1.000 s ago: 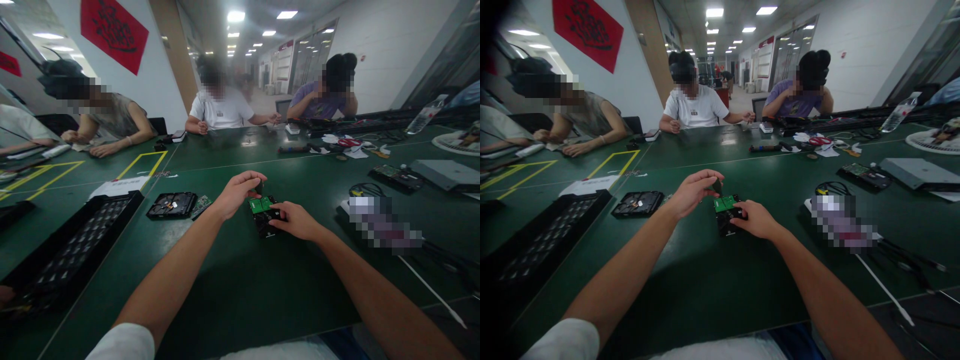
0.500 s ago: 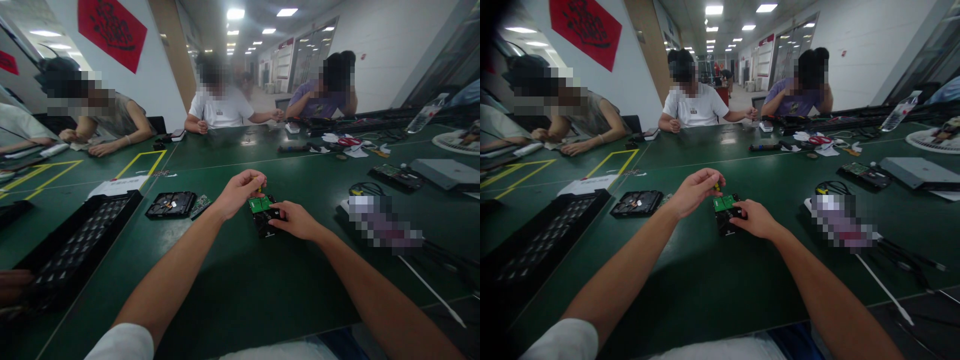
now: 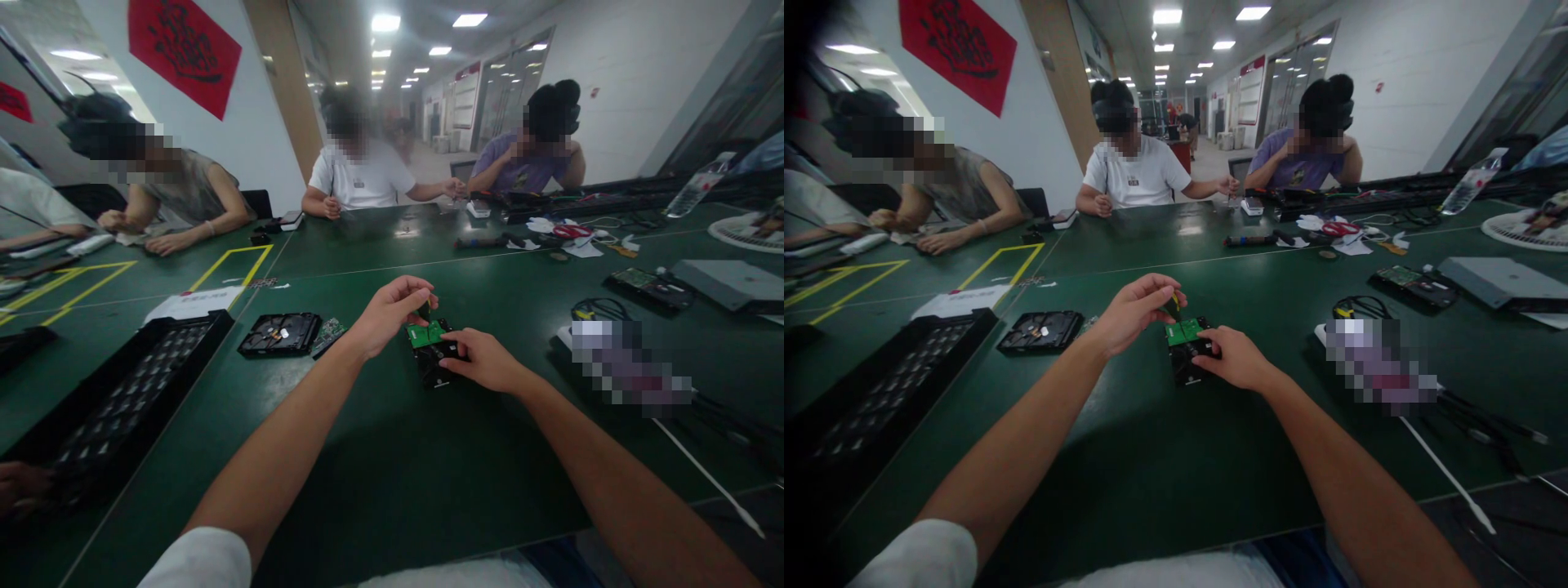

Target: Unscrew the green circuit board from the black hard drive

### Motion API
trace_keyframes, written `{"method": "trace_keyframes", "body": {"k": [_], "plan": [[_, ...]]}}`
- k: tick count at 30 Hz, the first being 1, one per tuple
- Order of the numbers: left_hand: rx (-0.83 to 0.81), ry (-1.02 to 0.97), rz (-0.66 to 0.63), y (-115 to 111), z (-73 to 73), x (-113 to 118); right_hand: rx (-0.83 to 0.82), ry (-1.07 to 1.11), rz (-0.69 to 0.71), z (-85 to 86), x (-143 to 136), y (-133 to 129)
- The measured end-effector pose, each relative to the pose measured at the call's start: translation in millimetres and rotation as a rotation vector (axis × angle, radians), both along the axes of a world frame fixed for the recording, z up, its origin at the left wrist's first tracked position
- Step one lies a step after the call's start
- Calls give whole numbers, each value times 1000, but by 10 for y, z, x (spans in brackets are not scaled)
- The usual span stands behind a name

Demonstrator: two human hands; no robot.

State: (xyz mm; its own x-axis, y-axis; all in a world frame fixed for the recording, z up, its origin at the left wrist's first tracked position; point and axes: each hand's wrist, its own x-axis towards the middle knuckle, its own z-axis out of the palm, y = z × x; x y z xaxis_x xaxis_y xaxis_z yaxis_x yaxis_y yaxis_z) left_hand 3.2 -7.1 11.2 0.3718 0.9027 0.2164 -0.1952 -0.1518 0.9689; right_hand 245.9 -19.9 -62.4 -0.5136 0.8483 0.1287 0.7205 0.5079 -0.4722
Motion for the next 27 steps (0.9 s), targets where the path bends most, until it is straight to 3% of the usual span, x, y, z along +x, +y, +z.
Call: {"method": "trace_keyframes", "body": {"k": [6, 15, 22, 27], "plan": [[-51, -59, -9, -25, 28, 9, 4, 8, -9, 8, -2, -8], [16, 24, 40, -3, 36, -11, -8, 9, -15, 2, -2, 4], [-22, -111, -60, -14, 23, -3, 14, 8, -13, -27, 3, 8], [-17, -125, -51, -15, 12, 22, 7, 11, -16, -30, -2, 18]]}}
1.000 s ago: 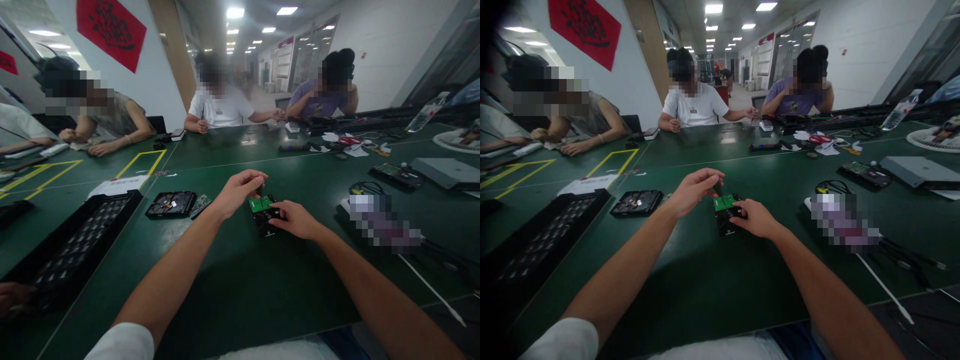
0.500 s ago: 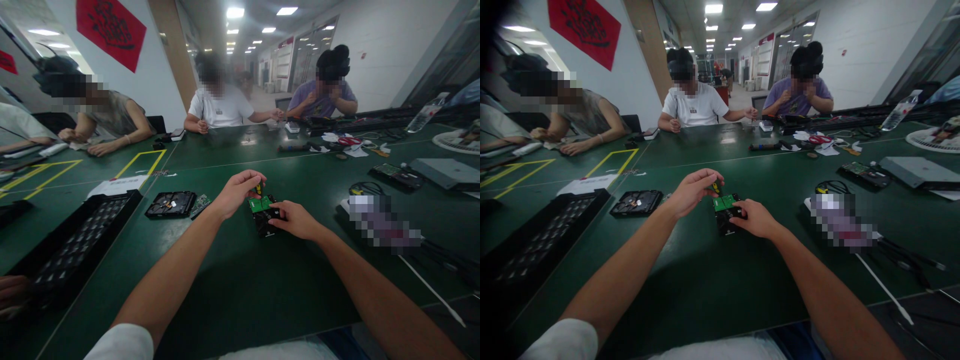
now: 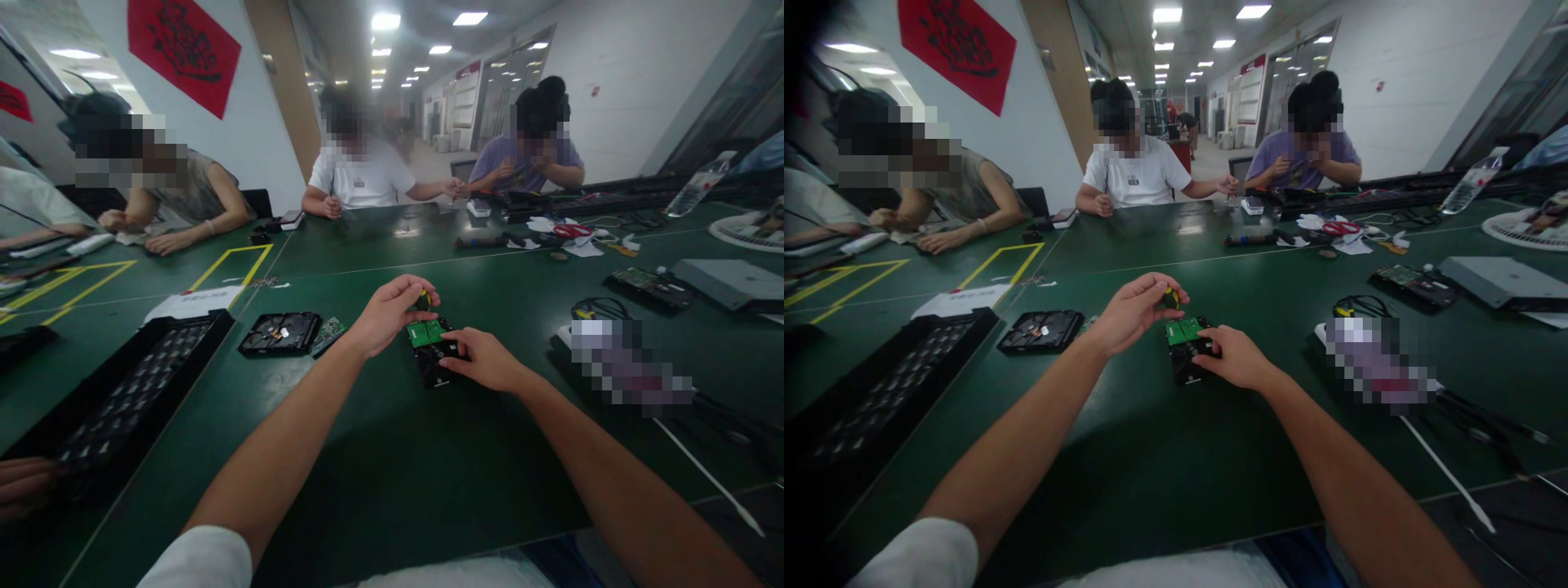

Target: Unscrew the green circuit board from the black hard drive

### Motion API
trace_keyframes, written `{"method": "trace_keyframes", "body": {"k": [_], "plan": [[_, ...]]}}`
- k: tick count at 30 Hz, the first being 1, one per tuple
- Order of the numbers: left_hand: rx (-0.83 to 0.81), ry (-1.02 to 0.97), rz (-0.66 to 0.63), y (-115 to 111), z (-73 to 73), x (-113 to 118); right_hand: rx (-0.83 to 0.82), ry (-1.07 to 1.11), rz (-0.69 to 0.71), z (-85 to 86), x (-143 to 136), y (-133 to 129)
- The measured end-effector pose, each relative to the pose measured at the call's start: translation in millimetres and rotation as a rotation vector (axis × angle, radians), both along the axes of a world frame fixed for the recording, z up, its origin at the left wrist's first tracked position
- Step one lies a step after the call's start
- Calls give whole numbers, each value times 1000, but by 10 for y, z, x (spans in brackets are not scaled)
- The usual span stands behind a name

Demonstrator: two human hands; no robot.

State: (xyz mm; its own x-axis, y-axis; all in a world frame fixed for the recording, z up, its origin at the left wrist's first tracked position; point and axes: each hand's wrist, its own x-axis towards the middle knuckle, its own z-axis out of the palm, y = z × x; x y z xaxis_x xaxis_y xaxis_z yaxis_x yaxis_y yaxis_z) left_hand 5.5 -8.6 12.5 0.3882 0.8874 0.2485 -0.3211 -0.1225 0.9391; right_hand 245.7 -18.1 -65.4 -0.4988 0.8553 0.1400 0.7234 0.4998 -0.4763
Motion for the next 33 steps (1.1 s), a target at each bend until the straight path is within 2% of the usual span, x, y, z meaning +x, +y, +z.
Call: {"method": "trace_keyframes", "body": {"k": [10, 14, 22, 28, 33], "plan": [[78, 199, 84, 3, -20, -38, 7, 17, 18, 6, 9, -10], [103, 243, 45, -10, 13, -52, 7, 18, 19, 18, 6, -18], [19, 94, -35, -16, 7, -33, 6, 2, 26, 34, -1, -26], [-1, 38, 1, -34, 43, -10, -9, 9, -2, 27, 5, -25], [14, 72, 50, -21, 13, 6, -11, -4, -6, 36, 1, -30]]}}
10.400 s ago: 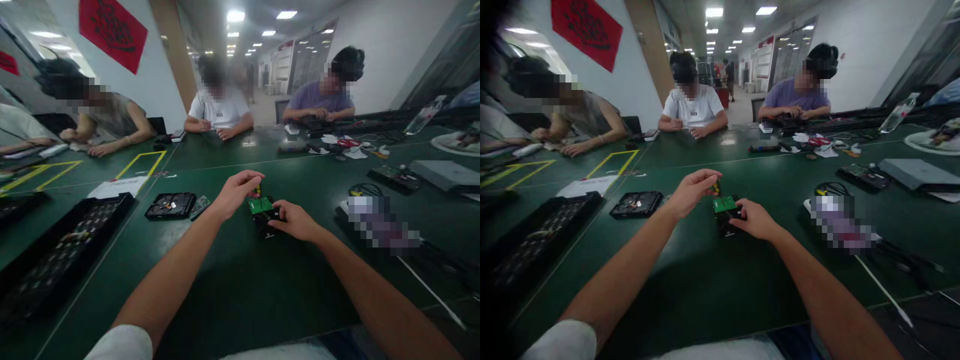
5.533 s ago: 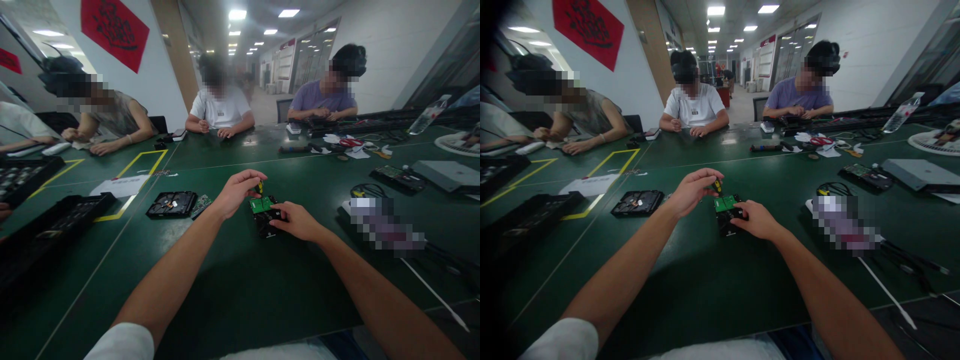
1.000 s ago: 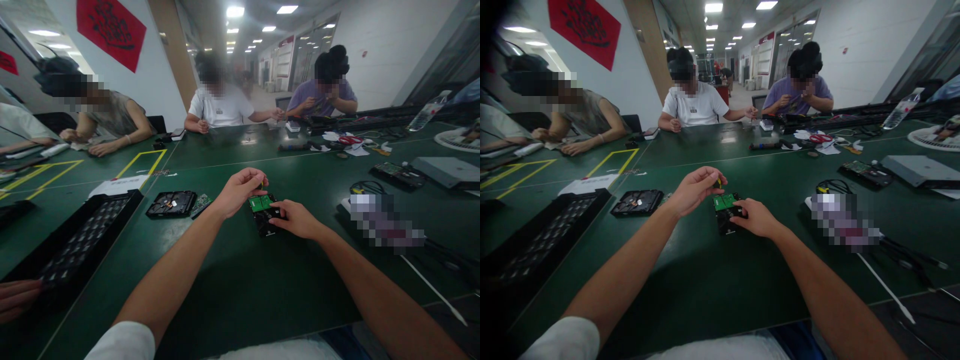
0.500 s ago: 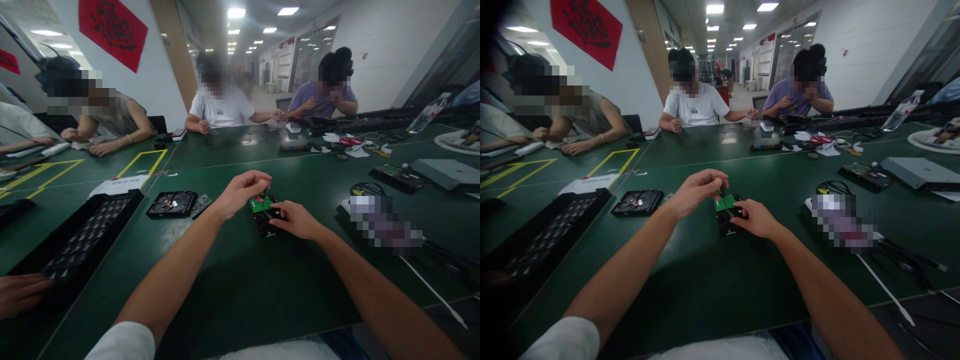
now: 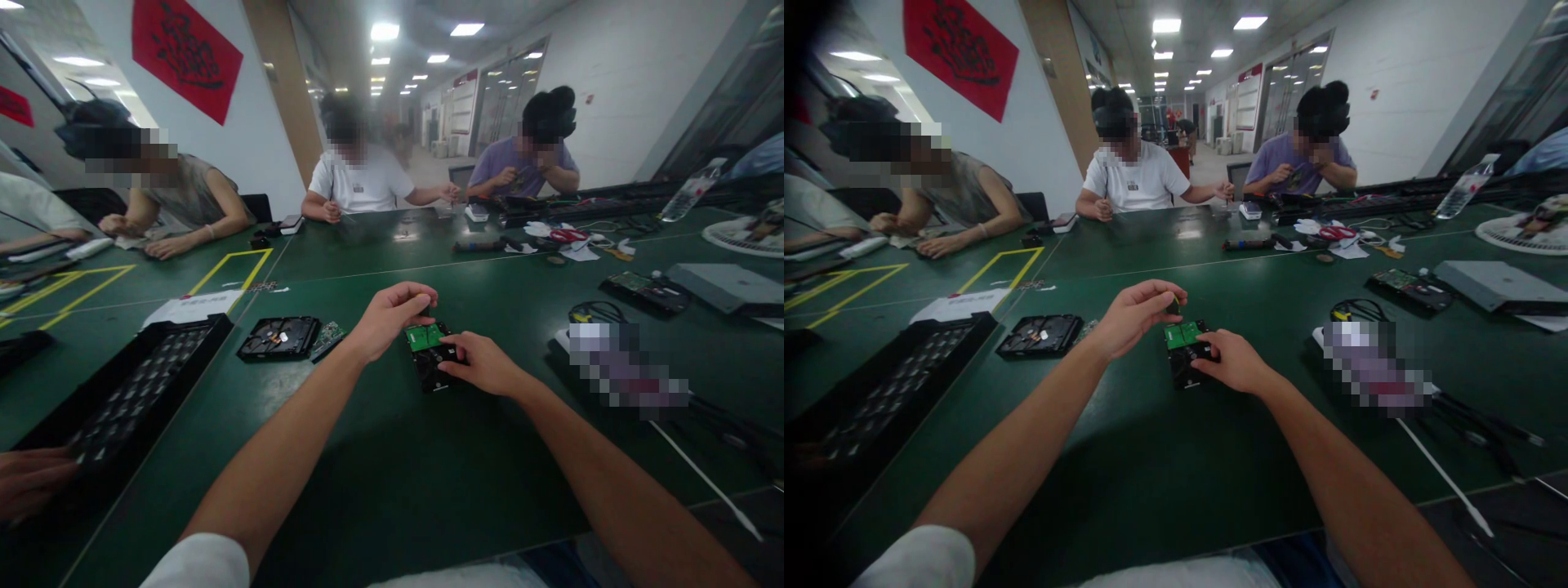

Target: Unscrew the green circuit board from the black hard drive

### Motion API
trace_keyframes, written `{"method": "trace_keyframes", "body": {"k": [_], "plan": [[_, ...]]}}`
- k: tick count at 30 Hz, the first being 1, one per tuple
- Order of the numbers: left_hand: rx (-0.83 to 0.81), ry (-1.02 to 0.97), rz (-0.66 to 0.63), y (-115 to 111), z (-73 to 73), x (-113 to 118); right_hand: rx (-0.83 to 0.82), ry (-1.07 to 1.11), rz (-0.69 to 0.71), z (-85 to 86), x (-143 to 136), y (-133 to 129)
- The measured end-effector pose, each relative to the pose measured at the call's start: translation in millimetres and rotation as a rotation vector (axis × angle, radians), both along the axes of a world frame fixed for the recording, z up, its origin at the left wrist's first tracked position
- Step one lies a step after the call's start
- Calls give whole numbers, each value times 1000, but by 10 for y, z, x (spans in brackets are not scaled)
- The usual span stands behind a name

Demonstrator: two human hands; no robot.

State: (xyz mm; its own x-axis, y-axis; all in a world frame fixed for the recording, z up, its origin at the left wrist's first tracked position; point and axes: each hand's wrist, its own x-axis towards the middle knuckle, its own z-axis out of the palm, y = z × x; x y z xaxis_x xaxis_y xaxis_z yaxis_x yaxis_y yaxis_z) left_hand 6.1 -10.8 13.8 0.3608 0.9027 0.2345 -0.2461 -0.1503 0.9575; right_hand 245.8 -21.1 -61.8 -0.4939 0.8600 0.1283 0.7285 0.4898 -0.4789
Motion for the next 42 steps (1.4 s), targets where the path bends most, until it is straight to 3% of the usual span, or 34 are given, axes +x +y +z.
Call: {"method": "trace_keyframes", "body": {"k": [11, 29, 38, 42], "plan": [[71, 158, 58, 24, -24, -36, 5, 24, 20, -38, 24, 16], [-51, 24, -58, -20, 5, -15, -4, 18, 0, -8, 12, -16], [-14, 80, 41, 17, 5, -23, -25, 22, -9, 26, 4, -25], [-9, 79, 2, 7, 8, -21, -25, 28, -2, -17, 16, -6]]}}
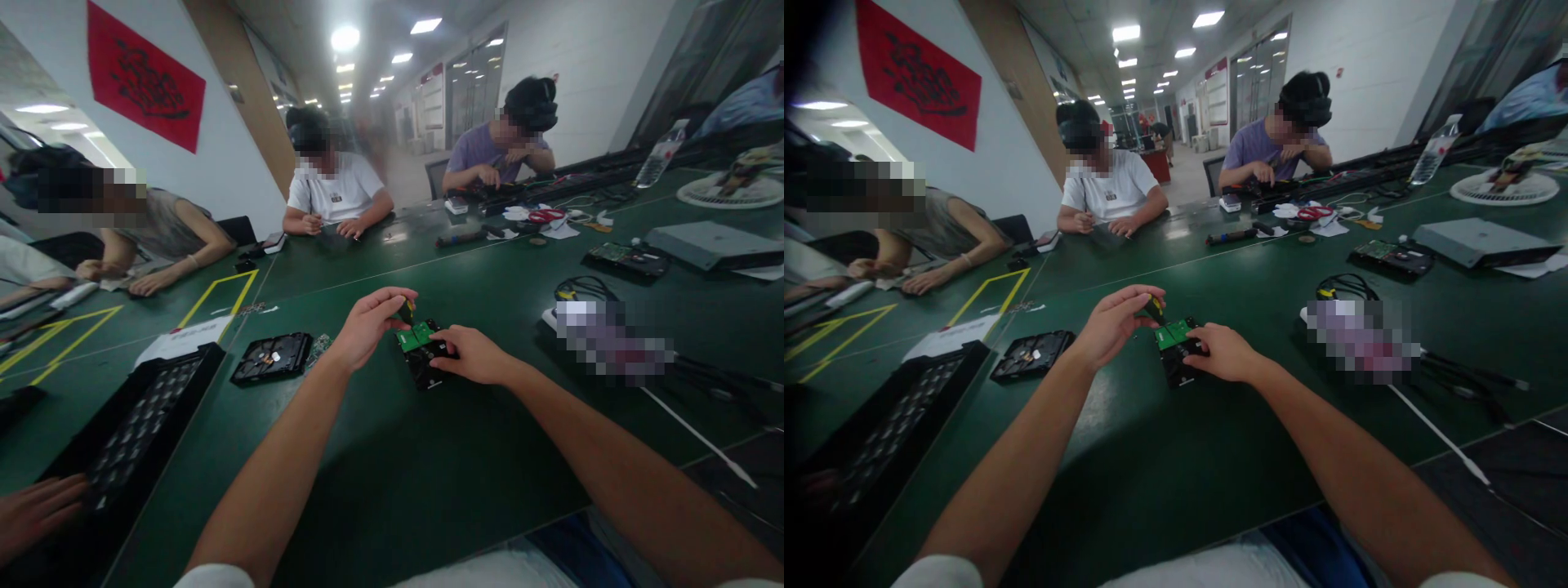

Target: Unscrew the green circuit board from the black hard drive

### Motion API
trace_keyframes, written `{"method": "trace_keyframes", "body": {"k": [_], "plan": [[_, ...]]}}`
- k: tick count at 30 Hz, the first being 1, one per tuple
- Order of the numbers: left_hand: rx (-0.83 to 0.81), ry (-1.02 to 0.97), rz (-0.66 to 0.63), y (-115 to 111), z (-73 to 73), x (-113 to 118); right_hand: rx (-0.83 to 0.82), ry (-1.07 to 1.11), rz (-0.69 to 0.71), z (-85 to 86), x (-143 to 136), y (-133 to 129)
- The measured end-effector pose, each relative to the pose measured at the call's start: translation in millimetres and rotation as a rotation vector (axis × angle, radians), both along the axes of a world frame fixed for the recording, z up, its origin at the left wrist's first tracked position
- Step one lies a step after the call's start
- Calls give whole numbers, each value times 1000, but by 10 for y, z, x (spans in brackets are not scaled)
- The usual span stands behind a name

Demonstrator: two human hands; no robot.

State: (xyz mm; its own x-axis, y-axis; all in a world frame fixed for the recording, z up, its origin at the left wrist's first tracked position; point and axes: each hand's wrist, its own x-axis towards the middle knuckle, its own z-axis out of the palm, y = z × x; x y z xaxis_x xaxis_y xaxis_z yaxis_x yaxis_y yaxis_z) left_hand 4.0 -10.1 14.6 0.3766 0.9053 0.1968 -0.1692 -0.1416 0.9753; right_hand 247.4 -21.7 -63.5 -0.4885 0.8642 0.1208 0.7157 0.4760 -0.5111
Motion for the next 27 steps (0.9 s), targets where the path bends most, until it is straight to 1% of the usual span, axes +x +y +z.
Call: {"method": "trace_keyframes", "body": {"k": [2, 4, 9, 13, 20, 24, 27], "plan": [[-4, -29, -36, -5, -4, 9, 9, 0, -3, -24, 3, 11], [-5, -64, -45, -2, -14, 18, 10, -5, -5, -35, 2, 18], [0, -92, 15, 25, -40, 34, 7, -20, 5, -3, -6, 12], [28, -44, 42, 22, -51, 40, 3, -23, 12, 14, -2, 2], [107, 69, 76, 51, -97, 8, 24, -7, 11, -14, -4, 8], [110, 93, 113, 74, -98, -10, 33, -6, 10, -17, -8, 16], [125, 101, 113, 76, -86, -24, 26, -10, 11, -33, -1, 31]]}}
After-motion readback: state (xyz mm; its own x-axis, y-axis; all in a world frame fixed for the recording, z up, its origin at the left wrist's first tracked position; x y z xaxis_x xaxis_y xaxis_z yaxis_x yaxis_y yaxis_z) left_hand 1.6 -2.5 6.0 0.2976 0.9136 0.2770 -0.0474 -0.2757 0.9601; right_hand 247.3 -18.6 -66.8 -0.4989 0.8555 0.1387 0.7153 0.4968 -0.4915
